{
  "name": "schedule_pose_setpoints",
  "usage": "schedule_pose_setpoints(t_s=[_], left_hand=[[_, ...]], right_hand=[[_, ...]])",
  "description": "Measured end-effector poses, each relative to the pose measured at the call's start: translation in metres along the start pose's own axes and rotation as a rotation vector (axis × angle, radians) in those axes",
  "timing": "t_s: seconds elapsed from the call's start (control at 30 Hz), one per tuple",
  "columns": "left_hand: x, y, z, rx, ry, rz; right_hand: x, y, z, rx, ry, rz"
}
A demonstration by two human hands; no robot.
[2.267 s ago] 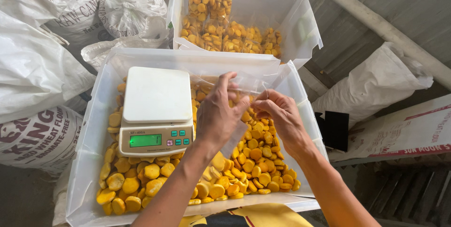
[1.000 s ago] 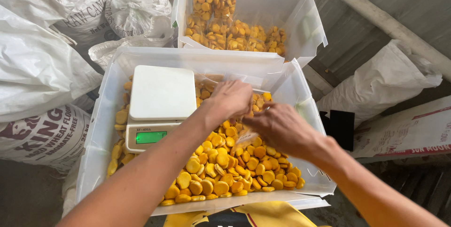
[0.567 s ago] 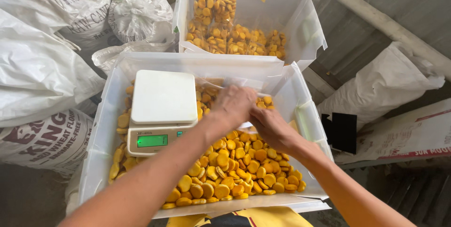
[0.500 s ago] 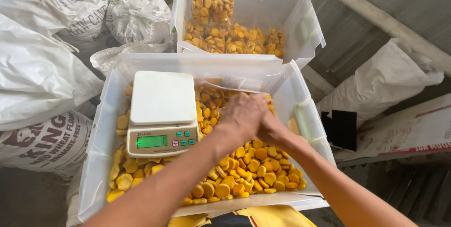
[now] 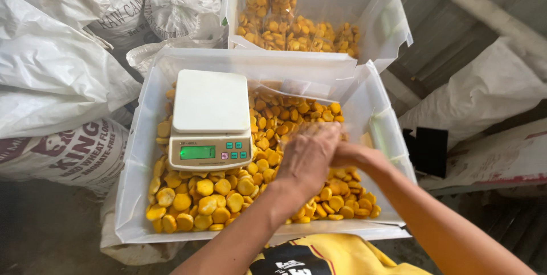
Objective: The person scoops yellow round snacks from a large bin into clear plastic bags, weighs each bag on a digital scale, and places the filled bags into a second bin. The process is repeated continuously throughout the clip.
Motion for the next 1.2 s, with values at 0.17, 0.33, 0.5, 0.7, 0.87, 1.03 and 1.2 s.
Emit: schedule_pose_setpoints(t_s=[0.17,0.33,0.5,0.7,0.87,1.03,1.2], left_hand=[[-0.010,0.026,-0.059,-0.245,0.296,0.043],[-0.022,0.044,-0.065,-0.600,0.362,-0.044],[-0.036,0.056,-0.047,-0.684,0.300,0.051],[-0.040,0.045,-0.044,-0.808,0.367,0.075],[-0.039,0.048,-0.036,-0.820,0.332,0.160],[-0.043,0.050,-0.036,-0.861,0.323,0.202],[-0.047,0.044,-0.039,-0.861,0.333,0.187]], right_hand=[[-0.050,0.029,0.053,0.598,0.347,0.307],[-0.001,0.002,0.156,0.533,0.003,0.518],[0.073,-0.143,0.177,0.164,-0.291,-0.160],[0.062,-0.174,0.146,0.221,-0.137,-0.165],[0.051,-0.160,0.118,0.256,-0.132,-0.242],[0.054,-0.159,0.104,0.331,-0.041,-0.214],[0.060,-0.167,0.110,0.732,0.035,-0.220]])
Point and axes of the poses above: each hand's wrist, its own x-axis towards the middle knuckle, its own y-axis out of the back of the hand, z = x × y, the point moved 5 cm from there along x, towards the middle knuckle, and after that the axes turned 15 degrees about -z, right-handed, at the moved point
